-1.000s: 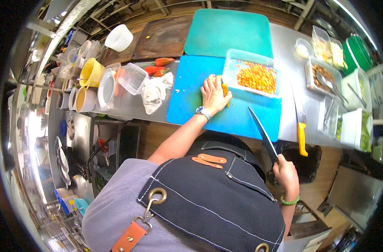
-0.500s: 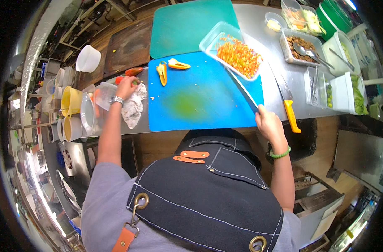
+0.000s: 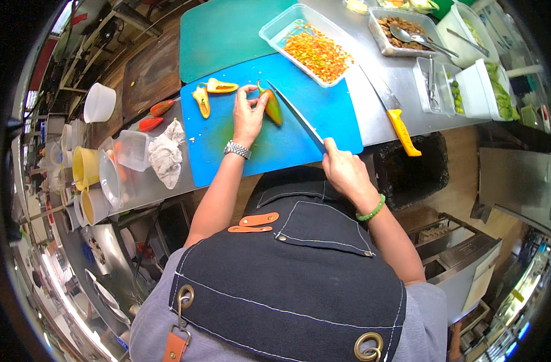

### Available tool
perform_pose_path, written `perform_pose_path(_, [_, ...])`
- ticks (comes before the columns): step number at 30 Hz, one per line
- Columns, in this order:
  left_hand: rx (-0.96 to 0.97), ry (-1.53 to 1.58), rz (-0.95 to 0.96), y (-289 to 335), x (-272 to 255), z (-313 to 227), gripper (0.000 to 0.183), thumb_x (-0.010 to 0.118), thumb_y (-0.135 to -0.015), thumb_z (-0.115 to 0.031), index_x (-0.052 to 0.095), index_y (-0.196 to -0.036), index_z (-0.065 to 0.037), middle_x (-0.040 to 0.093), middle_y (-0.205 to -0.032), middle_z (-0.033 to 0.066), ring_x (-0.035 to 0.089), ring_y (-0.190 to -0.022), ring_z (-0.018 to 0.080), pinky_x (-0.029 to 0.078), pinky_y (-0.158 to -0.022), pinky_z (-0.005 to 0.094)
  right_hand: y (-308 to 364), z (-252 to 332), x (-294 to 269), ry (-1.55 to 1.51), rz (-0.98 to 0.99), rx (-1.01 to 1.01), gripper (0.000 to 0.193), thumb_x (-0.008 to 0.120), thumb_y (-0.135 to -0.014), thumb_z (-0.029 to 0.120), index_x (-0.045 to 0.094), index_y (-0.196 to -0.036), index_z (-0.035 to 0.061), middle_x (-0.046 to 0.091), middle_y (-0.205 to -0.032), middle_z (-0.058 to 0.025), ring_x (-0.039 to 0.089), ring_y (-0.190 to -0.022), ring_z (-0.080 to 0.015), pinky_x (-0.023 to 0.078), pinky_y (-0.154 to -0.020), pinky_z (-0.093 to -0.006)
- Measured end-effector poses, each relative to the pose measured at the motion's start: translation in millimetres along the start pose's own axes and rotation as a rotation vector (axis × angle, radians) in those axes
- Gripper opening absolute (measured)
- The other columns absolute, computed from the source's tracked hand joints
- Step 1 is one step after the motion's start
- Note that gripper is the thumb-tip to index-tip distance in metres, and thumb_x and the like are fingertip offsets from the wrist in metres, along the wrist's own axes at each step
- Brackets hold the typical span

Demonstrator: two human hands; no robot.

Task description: The person dices orange bell peppers on a blue cutting board using a chef's knife, then transfers the diced pieces into a clear plastic container. They continue chopping additional peppers and place the finished pieces into the container.

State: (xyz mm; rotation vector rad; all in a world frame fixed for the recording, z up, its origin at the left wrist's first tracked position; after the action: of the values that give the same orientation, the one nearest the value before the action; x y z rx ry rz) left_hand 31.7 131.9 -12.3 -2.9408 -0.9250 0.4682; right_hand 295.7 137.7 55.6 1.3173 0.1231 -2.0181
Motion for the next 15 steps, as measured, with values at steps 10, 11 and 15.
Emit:
perform_pose_path(10, [-0.029,-0.115,-0.056,5,13,-7,0.029,0.076,-0.079,-0.011,0.064,-0.105,-0.008,0.063,-0.093,0.0037,0.058,-0.072,0.0108,0.054,-0.067,0.0272,28,8,-16,-0.001,0.009,0.015,0.022,0.05,-0.098,0.019,0.044,-0.117,0.0082,0.067,-0.08,-0.0278,0.064,-0.076,-0.0511,0.05,-0.067,-0.0623])
perform_pose_path(11, [-0.042,-0.076,-0.063,4,14,-5,0.029,0.077,-0.079,-0.012,0.065,-0.104,-0.008,0.063,-0.092,0.0032,0.056,-0.07,0.0103,0.053,-0.066,0.0271,29,9,-19,0.0,0.017,0.023,0.023,0.05,-0.098,0.019,0.044,-0.117,0.0083,0.067,-0.08,-0.0278,0.064,-0.076,-0.0511,0.05,-0.067,-0.0623])
perform_pose_path(15, [-0.105,-0.045,-0.051,2,19,1,0.029,0.077,-0.077,-0.013,0.063,-0.102,-0.006,0.062,-0.092,0.005,0.057,-0.07,0.0118,0.054,-0.068,0.029,34,5,-21,-0.003,0.024,0.032,0.024,0.05,-0.098,0.019,0.044,-0.119,0.0084,0.067,-0.078,-0.0276,0.064,-0.075,-0.0508,0.05,-0.066,-0.0622])
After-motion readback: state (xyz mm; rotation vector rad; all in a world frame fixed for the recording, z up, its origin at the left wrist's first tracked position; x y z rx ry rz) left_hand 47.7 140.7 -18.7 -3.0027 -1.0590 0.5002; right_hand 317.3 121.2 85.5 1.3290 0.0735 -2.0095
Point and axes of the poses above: each hand's wrist, its own y-axis away from the middle knuckle, its own x-axis out of the palm, z = x × y, the point moved 2 cm from there along -y, towards the middle knuckle
